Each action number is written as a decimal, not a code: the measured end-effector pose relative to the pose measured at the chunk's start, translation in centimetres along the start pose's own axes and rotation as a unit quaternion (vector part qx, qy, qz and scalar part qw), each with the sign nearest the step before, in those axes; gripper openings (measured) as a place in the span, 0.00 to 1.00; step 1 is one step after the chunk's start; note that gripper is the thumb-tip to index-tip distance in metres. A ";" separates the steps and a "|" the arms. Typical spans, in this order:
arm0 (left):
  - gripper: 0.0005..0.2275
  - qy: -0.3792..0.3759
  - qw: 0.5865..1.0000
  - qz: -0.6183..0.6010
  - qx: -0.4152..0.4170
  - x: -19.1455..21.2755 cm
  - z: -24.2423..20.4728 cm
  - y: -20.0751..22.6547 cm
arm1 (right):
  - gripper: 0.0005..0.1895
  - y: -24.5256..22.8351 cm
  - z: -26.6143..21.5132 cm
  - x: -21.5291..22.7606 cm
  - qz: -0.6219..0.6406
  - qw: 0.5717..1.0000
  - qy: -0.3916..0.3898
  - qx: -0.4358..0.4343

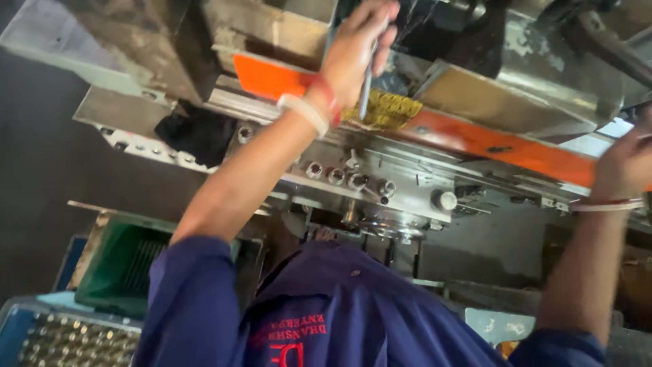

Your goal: The person repeatedly picks metal rods from a tray, inserts them into a machine, and turns a wheel to process each rod. The processed rods are placed into a green bin. This cycle is repeated continuously.

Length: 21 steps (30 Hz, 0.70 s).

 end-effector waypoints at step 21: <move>0.19 0.381 0.903 -0.187 0.070 11.9 36.9 -23.5 | 0.13 23.9 0.2 -3.1 -0.122 0.977 -0.121 -0.128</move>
Point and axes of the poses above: each hand's wrist, its own z-axis towards the middle knuckle, its own x-axis out of the back of the hand, y = z × x, the point moved 6 cm from there along z, towards the middle knuckle, and after that the axes turned 12 degrees about x, right-handed, at the moved point
